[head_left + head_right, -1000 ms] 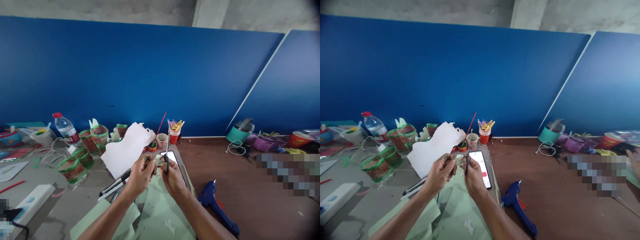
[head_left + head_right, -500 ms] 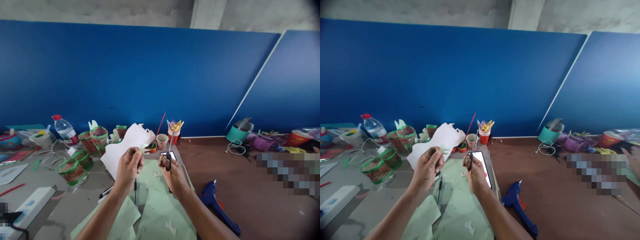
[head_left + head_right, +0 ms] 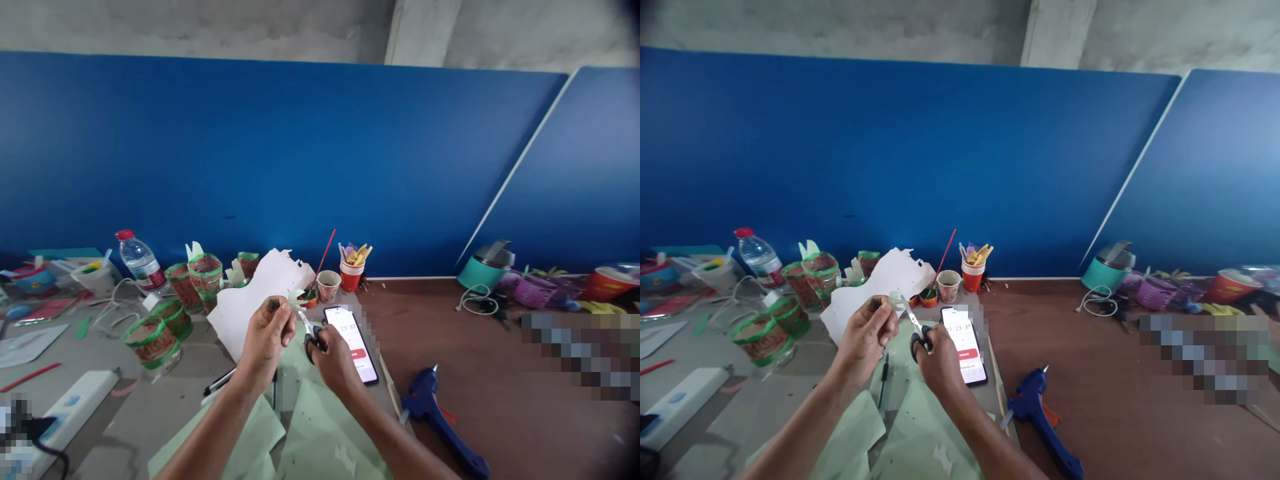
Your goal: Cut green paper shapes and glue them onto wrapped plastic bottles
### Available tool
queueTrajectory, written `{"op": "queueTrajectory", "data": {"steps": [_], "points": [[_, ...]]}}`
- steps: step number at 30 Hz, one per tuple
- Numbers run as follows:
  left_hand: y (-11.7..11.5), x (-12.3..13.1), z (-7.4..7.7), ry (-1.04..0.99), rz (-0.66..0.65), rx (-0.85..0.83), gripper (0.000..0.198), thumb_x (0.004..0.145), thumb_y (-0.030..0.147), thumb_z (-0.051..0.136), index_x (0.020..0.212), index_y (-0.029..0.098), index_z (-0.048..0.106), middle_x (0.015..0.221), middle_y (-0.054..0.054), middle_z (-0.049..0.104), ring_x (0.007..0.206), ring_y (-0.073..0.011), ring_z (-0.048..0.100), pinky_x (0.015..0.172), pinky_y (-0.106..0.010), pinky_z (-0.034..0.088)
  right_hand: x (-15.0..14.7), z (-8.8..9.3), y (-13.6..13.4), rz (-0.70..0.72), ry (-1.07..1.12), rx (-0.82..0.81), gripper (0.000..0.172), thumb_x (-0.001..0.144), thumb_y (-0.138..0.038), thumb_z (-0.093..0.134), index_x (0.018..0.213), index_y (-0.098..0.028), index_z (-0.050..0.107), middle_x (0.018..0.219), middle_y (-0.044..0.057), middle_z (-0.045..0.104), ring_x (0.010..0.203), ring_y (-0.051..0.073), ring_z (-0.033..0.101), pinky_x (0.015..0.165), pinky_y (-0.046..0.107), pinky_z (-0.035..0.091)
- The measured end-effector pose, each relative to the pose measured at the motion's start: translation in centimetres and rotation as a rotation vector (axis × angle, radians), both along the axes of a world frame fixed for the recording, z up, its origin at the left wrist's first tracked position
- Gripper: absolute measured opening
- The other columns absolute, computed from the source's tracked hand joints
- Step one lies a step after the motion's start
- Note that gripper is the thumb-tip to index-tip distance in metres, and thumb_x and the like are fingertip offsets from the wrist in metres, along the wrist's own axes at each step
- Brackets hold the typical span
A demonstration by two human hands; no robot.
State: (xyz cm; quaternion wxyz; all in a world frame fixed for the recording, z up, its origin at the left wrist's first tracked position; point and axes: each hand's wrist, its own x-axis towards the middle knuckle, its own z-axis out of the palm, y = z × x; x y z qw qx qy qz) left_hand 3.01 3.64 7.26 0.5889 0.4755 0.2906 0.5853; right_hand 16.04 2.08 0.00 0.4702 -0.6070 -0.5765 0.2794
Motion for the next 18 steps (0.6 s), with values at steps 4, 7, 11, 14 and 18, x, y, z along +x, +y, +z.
{"op": "queueTrajectory", "data": {"steps": [4, 7, 11, 14, 18], "points": [[-0.2, 0.1, 0.0, 0.012, 0.004, 0.000, 0.027, 0.081, 0.038, 0.066, 0.078, 0.019, 0.048, 0.054, 0.007, 0.048, 0.044, -0.0044, 0.036, 0.043, -0.018, 0.024, -0.2, 0.2, -0.7, 0.021, -0.350, -0.018, 0.007, 0.075, -0.017, 0.060, 0.068, -0.017, 0.061, 0.086, 0.007, 0.061, 0.075, 0.019, 0.058, 0.070, 0.027, 0.036], [-0.3, 0.2, 0.0, 0.020, 0.002, -0.015, 0.027, 0.081, 0.039, 0.066, 0.080, 0.019, 0.048, 0.054, 0.007, 0.048, 0.043, -0.0044, 0.035, 0.043, -0.018, 0.024, -0.3, 0.4, -1.1, 0.073, -0.703, -0.081, 0.014, 0.082, -0.026, 0.059, 0.081, -0.016, 0.069, 0.094, 0.009, 0.065, 0.082, 0.021, 0.062, 0.076, 0.030, 0.037], [-0.3, 0.3, -0.1, 0.051, -0.001, -0.004, 0.028, 0.081, 0.040, 0.066, 0.079, 0.018, 0.048, 0.054, 0.007, 0.048, 0.043, -0.0044, 0.035, 0.043, -0.018, 0.025, -0.3, 0.4, -1.4, 0.159, -0.876, -0.134, 0.021, 0.084, -0.031, 0.058, 0.089, -0.015, 0.071, 0.095, 0.011, 0.067, 0.087, 0.024, 0.063, 0.080, 0.034, 0.036], [-0.3, 0.4, -0.2, 0.077, -0.026, -0.009, 0.032, 0.080, 0.043, 0.066, 0.076, 0.018, 0.047, 0.054, 0.007, 0.048, 0.042, -0.0038, 0.034, 0.043, -0.018, 0.024, -0.3, 0.3, -1.5, 0.196, -0.906, -0.143, 0.022, 0.082, -0.030, 0.060, 0.089, -0.014, 0.072, 0.094, 0.011, 0.067, 0.088, 0.025, 0.063, 0.081, 0.036, 0.036], [-0.2, 0.5, -0.3, 0.081, -0.044, -0.012, 0.033, 0.080, 0.043, 0.066, 0.076, 0.018, 0.046, 0.054, 0.007, 0.048, 0.042, -0.0035, 0.035, 0.044, -0.019, 0.024, -0.3, 0.2, -1.5, 0.207, -0.912, -0.144, 0.022, 0.081, -0.030, 0.060, 0.088, -0.013, 0.072, 0.094, 0.011, 0.067, 0.089, 0.025, 0.063, 0.081, 0.037, 0.035]]}}
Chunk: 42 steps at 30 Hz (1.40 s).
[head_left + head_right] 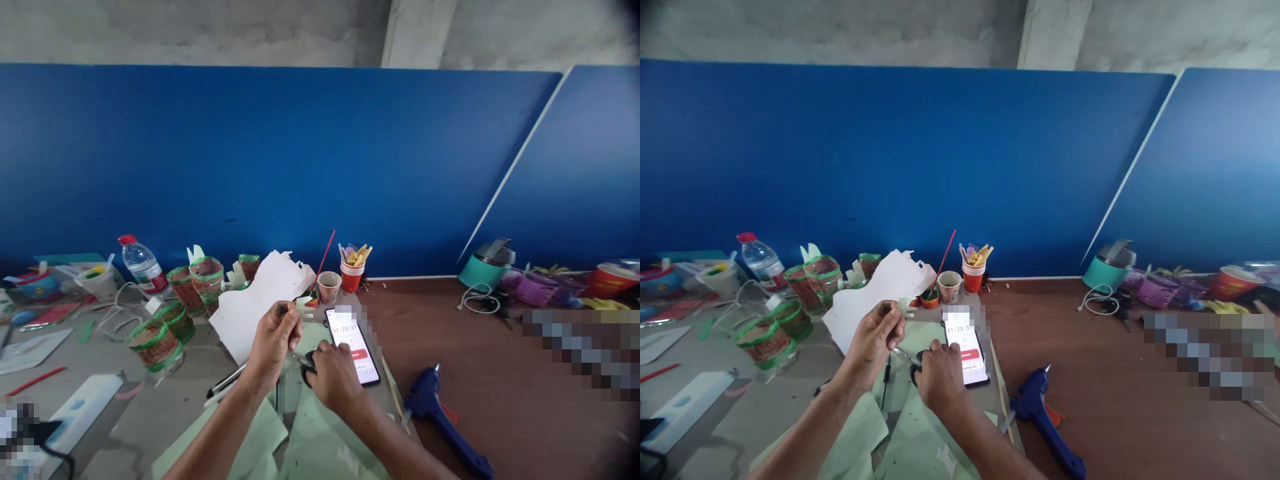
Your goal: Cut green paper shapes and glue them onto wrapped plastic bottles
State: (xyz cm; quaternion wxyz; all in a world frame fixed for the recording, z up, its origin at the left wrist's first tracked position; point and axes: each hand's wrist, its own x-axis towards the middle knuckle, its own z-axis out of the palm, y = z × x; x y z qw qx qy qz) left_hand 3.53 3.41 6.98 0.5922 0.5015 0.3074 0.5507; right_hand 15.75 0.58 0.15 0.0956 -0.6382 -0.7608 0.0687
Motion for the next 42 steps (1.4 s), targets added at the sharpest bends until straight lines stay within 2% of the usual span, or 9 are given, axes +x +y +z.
{"op": "queueTrajectory", "data": {"steps": [10, 18, 26, 30, 33, 36, 42], "points": [[0.3, -0.1, -0.4, -0.022, -0.014, -0.014, 0.031, 0.081, 0.042, 0.066, 0.077, 0.018, 0.047, 0.056, 0.007, 0.048, 0.043, -0.0036, 0.034, 0.045, -0.019, 0.024, -0.4, -0.1, 0.0, -0.028, 0.002, 0.031, 0.021, 0.083, -0.027, 0.059, 0.091, -0.013, 0.070, 0.099, 0.012, 0.064, 0.092, 0.025, 0.061, 0.085, 0.037, 0.034], [0.3, 0.1, -0.1, -0.040, -0.020, -0.065, 0.039, 0.072, 0.047, 0.072, 0.075, 0.018, 0.045, 0.053, 0.007, 0.047, 0.041, -0.0040, 0.034, 0.043, -0.020, 0.022, -0.2, -0.3, 0.0, 0.028, -0.015, 0.000, 0.023, 0.081, -0.031, 0.061, 0.090, -0.013, 0.072, 0.098, 0.012, 0.065, 0.093, 0.026, 0.061, 0.083, 0.037, 0.035], [0.5, 0.0, -0.5, -0.049, -0.032, -0.072, 0.036, 0.075, 0.044, 0.070, 0.075, 0.018, 0.045, 0.054, 0.007, 0.047, 0.041, -0.0031, 0.033, 0.044, -0.020, 0.021, -0.6, 0.6, -0.5, 0.059, -0.038, -0.027, 0.022, 0.081, -0.027, 0.060, 0.088, -0.012, 0.074, 0.097, 0.014, 0.067, 0.093, 0.027, 0.062, 0.087, 0.039, 0.034], [0.5, 0.1, -0.6, -0.055, -0.020, -0.067, 0.036, 0.075, 0.044, 0.070, 0.074, 0.018, 0.045, 0.054, 0.007, 0.047, 0.041, -0.0031, 0.033, 0.044, -0.020, 0.021, -0.6, 0.9, -0.6, 0.085, -0.045, -0.047, 0.021, 0.082, -0.025, 0.059, 0.087, -0.011, 0.074, 0.096, 0.014, 0.068, 0.092, 0.028, 0.063, 0.084, 0.038, 0.037], [0.4, 0.1, -0.7, -0.054, -0.025, -0.071, 0.040, 0.072, 0.048, 0.071, 0.070, 0.018, 0.044, 0.053, 0.007, 0.047, 0.041, -0.0035, 0.032, 0.044, -0.020, 0.021, -0.4, 0.7, -0.6, 0.124, -0.046, -0.064, 0.020, 0.082, -0.023, 0.059, 0.086, -0.011, 0.074, 0.097, 0.015, 0.068, 0.090, 0.028, 0.064, 0.079, 0.036, 0.039], [0.5, 0.1, -0.8, -0.062, -0.033, -0.078, 0.042, 0.070, 0.051, 0.071, 0.070, 0.018, 0.044, 0.052, 0.007, 0.046, 0.041, -0.0040, 0.031, 0.043, -0.021, 0.021, -0.4, 0.2, -0.6, 0.133, -0.045, -0.069, 0.018, 0.083, -0.022, 0.059, 0.088, -0.013, 0.073, 0.103, 0.014, 0.066, 0.093, 0.028, 0.064, 0.080, 0.036, 0.039], [0.6, 0.1, -1.0, -0.100, -0.017, -0.091, 0.044, 0.068, 0.052, 0.073, 0.071, 0.019, 0.045, 0.050, 0.006, 0.047, 0.040, -0.0043, 0.031, 0.042, -0.021, 0.020, -0.6, -0.3, -0.6, 0.085, -0.037, -0.028, 0.013, 0.081, -0.021, 0.063, 0.089, -0.014, 0.069, 0.096, 0.012, 0.066, 0.093, 0.029, 0.061, 0.083, 0.037, 0.038]]}}
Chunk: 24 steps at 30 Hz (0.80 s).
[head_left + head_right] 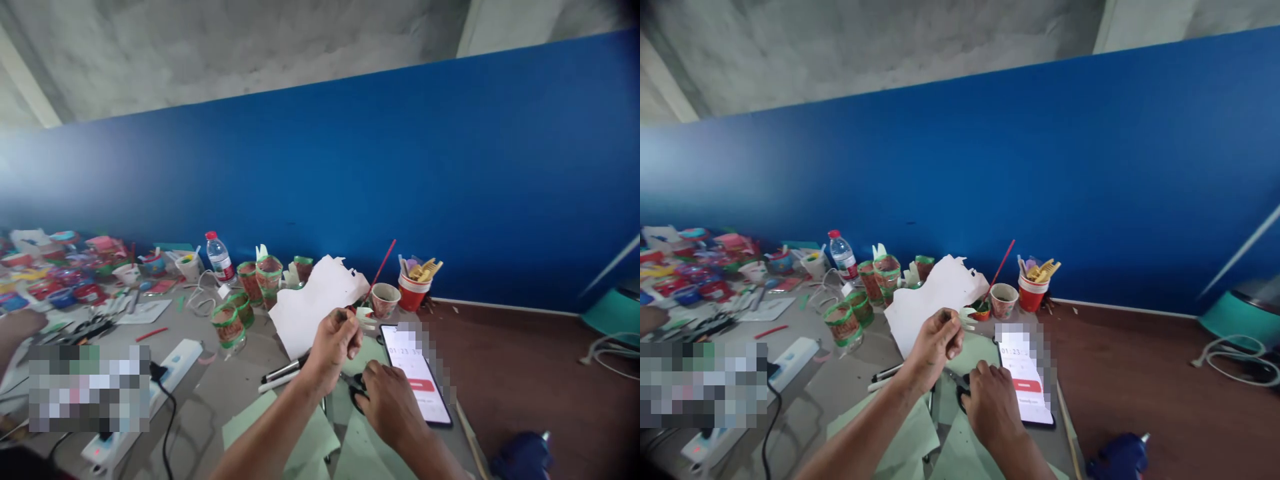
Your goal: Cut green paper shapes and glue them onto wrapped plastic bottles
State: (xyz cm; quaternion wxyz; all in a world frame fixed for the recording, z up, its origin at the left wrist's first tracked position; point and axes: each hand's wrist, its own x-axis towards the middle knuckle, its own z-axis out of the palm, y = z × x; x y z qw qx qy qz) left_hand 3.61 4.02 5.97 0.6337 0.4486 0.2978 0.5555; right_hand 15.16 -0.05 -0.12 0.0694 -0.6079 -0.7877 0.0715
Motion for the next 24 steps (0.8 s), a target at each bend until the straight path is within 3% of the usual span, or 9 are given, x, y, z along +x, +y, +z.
{"op": "queueTrajectory", "data": {"steps": [7, 14, 17, 20, 24], "points": [[0.2, -0.3, 0.0, -0.040, -0.006, 0.003, 0.044, 0.068, 0.052, 0.073, 0.071, 0.018, 0.045, 0.049, 0.007, 0.046, 0.039, -0.0041, 0.031, 0.042, -0.022, 0.019, -0.7, -0.9, 0.3, -0.052, 0.078, 0.082, 0.015, 0.079, -0.012, 0.063, 0.094, -0.015, 0.065, 0.104, 0.014, 0.061, 0.097, 0.029, 0.057, 0.083, 0.037, 0.042], [0.5, -0.5, -0.1, -0.049, 0.011, -0.018, 0.045, 0.069, 0.053, 0.072, 0.069, 0.018, 0.044, 0.050, 0.007, 0.046, 0.040, -0.0033, 0.030, 0.043, -0.021, 0.019, -0.2, -1.8, 0.5, 0.003, 0.122, 0.029, 0.015, 0.081, -0.012, 0.058, 0.089, -0.015, 0.070, 0.124, 0.016, 0.058, 0.110, 0.031, 0.055, 0.094, 0.041, 0.041], [0.8, -0.5, -0.2, -0.054, 0.022, -0.026, 0.046, 0.067, 0.053, 0.074, 0.069, 0.018, 0.045, 0.049, 0.007, 0.046, 0.039, -0.0031, 0.029, 0.042, -0.021, 0.019, 0.2, -2.2, 0.8, 0.055, 0.192, 0.041, 0.022, 0.080, -0.009, 0.054, 0.089, -0.017, 0.072, 0.120, 0.014, 0.063, 0.108, 0.031, 0.058, 0.095, 0.043, 0.041], [1.0, -0.6, -0.4, -0.047, 0.034, -0.033, 0.046, 0.067, 0.053, 0.073, 0.068, 0.017, 0.045, 0.049, 0.006, 0.046, 0.039, -0.0026, 0.029, 0.042, -0.020, 0.019, 0.3, -2.3, 1.1, 0.053, 0.433, 0.120, 0.022, 0.081, -0.015, 0.052, 0.093, -0.017, 0.070, 0.103, 0.014, 0.069, 0.096, 0.029, 0.063, 0.087, 0.040, 0.048], [0.8, -0.2, -0.8, -0.050, 0.026, -0.040, 0.046, 0.068, 0.054, 0.072, 0.070, 0.018, 0.044, 0.049, 0.007, 0.046, 0.037, -0.0022, 0.029, 0.041, -0.020, 0.019, 0.4, -1.7, 1.4, 0.000, 1.002, 0.126, 0.033, 0.084, -0.035, 0.052, 0.111, -0.018, 0.060, 0.096, 0.011, 0.070, 0.084, 0.024, 0.068, 0.070, 0.031, 0.055]]}}
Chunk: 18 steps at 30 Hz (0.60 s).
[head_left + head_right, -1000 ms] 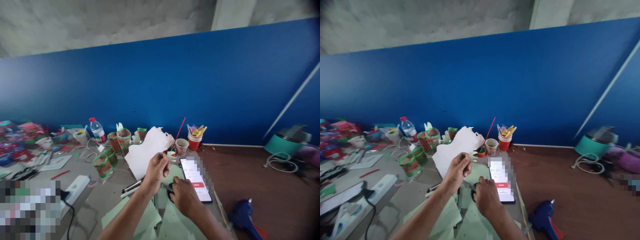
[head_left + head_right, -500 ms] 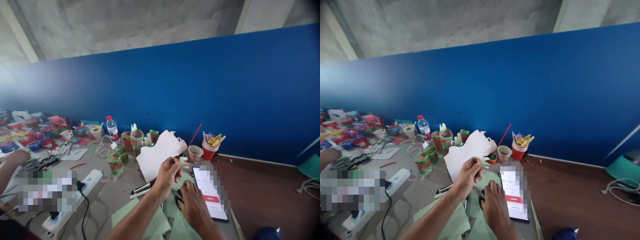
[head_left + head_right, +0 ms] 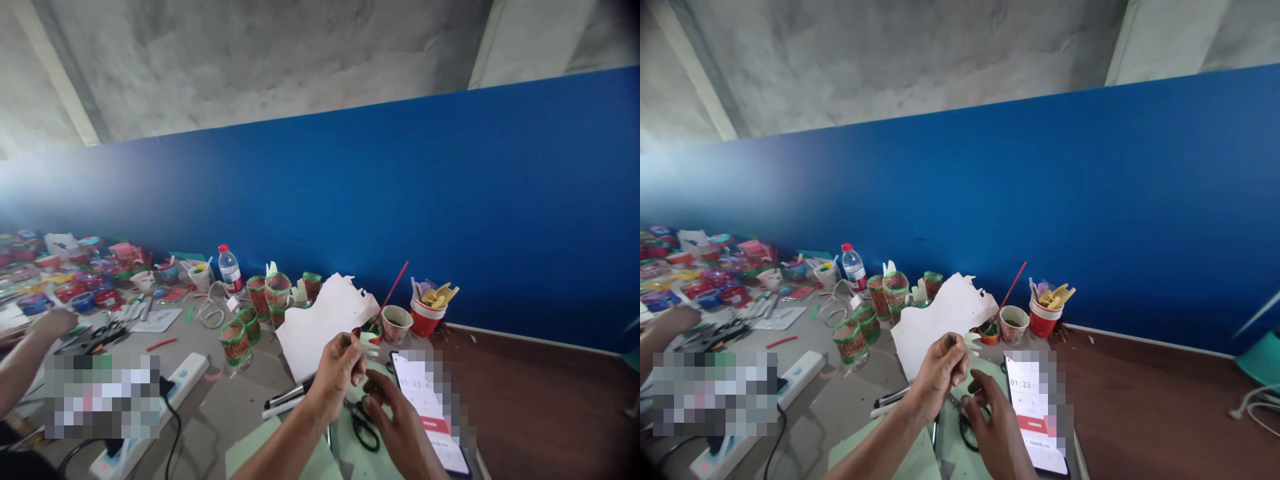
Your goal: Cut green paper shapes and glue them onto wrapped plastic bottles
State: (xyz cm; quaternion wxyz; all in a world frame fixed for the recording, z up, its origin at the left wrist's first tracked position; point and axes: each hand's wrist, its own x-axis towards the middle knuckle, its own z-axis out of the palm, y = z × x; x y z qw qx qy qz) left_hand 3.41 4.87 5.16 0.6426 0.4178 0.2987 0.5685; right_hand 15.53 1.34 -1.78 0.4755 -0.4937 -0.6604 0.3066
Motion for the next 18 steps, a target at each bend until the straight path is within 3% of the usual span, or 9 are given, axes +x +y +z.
{"op": "queueTrajectory", "data": {"steps": [4, 9, 12, 15, 18], "points": [[-0.6, 1.0, -0.6, 0.031, -0.067, -0.024, 0.046, 0.068, 0.056, 0.072, 0.069, 0.019, 0.044, 0.046, 0.007, 0.045, 0.036, -0.0029, 0.029, 0.039, -0.020, 0.018, 0.3, 1.0, 0.1, -0.041, 0.399, -0.041, 0.039, 0.082, -0.044, 0.058, 0.112, -0.020, 0.059, 0.099, 0.011, 0.071, 0.084, 0.023, 0.069, 0.068, 0.030, 0.057], [-1.4, 2.2, -1.0, 0.058, -0.052, -0.081, 0.046, 0.065, 0.053, 0.074, 0.066, 0.018, 0.044, 0.047, 0.008, 0.041, 0.038, -0.0030, 0.029, 0.038, -0.019, 0.019, 0.4, 2.6, -0.1, -0.134, 0.612, -0.045, 0.039, 0.073, -0.045, 0.070, 0.101, -0.019, 0.063, 0.095, 0.010, 0.072, 0.080, 0.023, 0.068, 0.067, 0.031, 0.057], [-1.3, 2.6, -1.4, 0.082, -0.089, -0.085, 0.045, 0.067, 0.053, 0.073, 0.069, 0.018, 0.045, 0.045, 0.010, 0.037, 0.038, -0.0033, 0.027, 0.038, -0.018, 0.018, 0.4, 3.4, 0.1, -0.171, 0.661, -0.073, 0.032, 0.072, -0.042, 0.070, 0.092, -0.019, 0.063, 0.077, 0.005, 0.070, 0.061, 0.018, 0.063, 0.052, 0.026, 0.052], [-1.2, 2.9, -1.8, 0.113, -0.128, -0.066, 0.042, 0.073, 0.053, 0.069, 0.071, 0.019, 0.044, 0.046, 0.010, 0.038, 0.038, -0.0035, 0.025, 0.038, -0.019, 0.018, 0.7, 3.9, 0.2, -0.191, 0.597, -0.068, 0.019, 0.074, -0.036, 0.067, 0.076, -0.018, 0.062, 0.064, 0.000, 0.063, 0.055, 0.014, 0.056, 0.051, 0.024, 0.048], [-1.2, 2.9, -2.0, 0.144, -0.144, -0.056, 0.043, 0.073, 0.055, 0.067, 0.071, 0.019, 0.044, 0.046, 0.009, 0.039, 0.038, -0.0038, 0.026, 0.038, -0.019, 0.017, 1.0, 4.1, 0.3, -0.183, 0.559, -0.062, 0.018, 0.076, -0.034, 0.062, 0.068, -0.017, 0.060, 0.058, -0.001, 0.057, 0.052, 0.012, 0.050, 0.049, 0.022, 0.044]]}}
